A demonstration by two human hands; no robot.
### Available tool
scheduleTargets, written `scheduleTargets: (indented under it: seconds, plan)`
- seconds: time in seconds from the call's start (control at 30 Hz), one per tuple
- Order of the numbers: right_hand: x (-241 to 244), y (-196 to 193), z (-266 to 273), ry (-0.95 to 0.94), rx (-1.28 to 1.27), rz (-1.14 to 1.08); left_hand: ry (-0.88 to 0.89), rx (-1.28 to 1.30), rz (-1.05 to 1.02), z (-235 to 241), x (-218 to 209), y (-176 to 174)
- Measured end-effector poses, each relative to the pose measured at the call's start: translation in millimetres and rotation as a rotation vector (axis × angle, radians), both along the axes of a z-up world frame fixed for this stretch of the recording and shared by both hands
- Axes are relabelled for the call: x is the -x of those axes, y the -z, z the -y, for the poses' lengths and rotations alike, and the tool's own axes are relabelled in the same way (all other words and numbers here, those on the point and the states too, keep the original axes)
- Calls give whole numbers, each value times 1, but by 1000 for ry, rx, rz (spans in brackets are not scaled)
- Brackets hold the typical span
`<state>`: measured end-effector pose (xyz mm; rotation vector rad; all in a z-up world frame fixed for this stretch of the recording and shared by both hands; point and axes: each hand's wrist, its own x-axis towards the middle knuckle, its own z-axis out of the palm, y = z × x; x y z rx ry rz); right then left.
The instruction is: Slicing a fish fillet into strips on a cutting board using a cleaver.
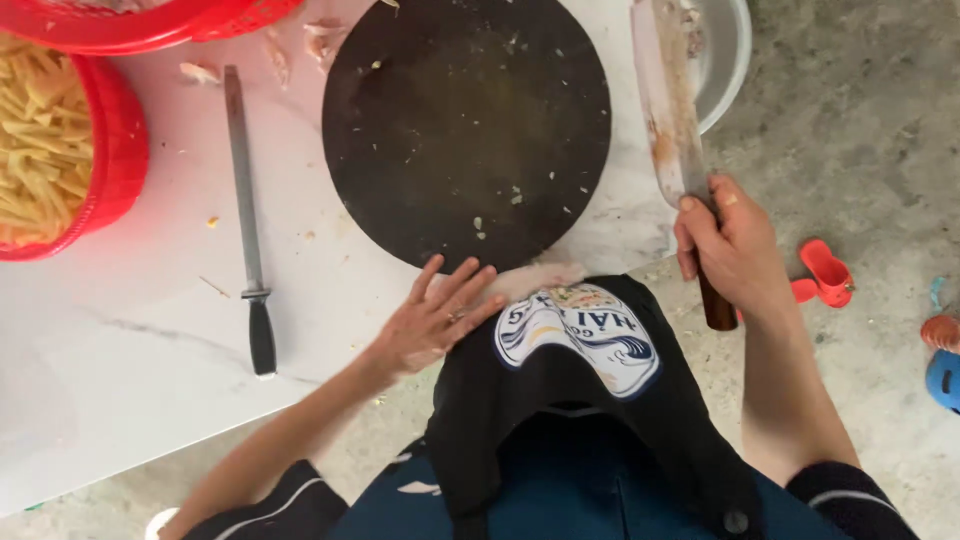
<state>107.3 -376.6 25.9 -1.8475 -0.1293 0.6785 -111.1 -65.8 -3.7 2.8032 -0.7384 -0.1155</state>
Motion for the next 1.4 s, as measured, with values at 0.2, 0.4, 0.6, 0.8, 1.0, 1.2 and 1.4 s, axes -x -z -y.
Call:
scheduleTargets:
  seconds: [0.2, 0.4, 0.6, 0.8, 1.0, 1.2, 1.4]
  plan:
    - [-3, -11, 22, 15, 9, 17, -241, 291, 64, 17, -7, 27]
    - [-8, -27, 41, 142, -19, 29, -368, 726, -136, -5, -55, -34]
    - [-8, -20, 41, 82, -26, 67, -449, 633, 82, -29, -101, -93]
    - [-2, -14, 22, -23, -37, 47, -373, 272, 414, -43, -105, -62]
    - [9, -29, -1, -266, 223, 164, -362, 118, 247, -22, -77, -32]
    - [-7, -24, -16, -506, 477, 485, -819, 299, 325, -32, -109, 3]
    - [-16, -17, -23, -484, 398, 678, -878, 349, -93, -55, -146, 9]
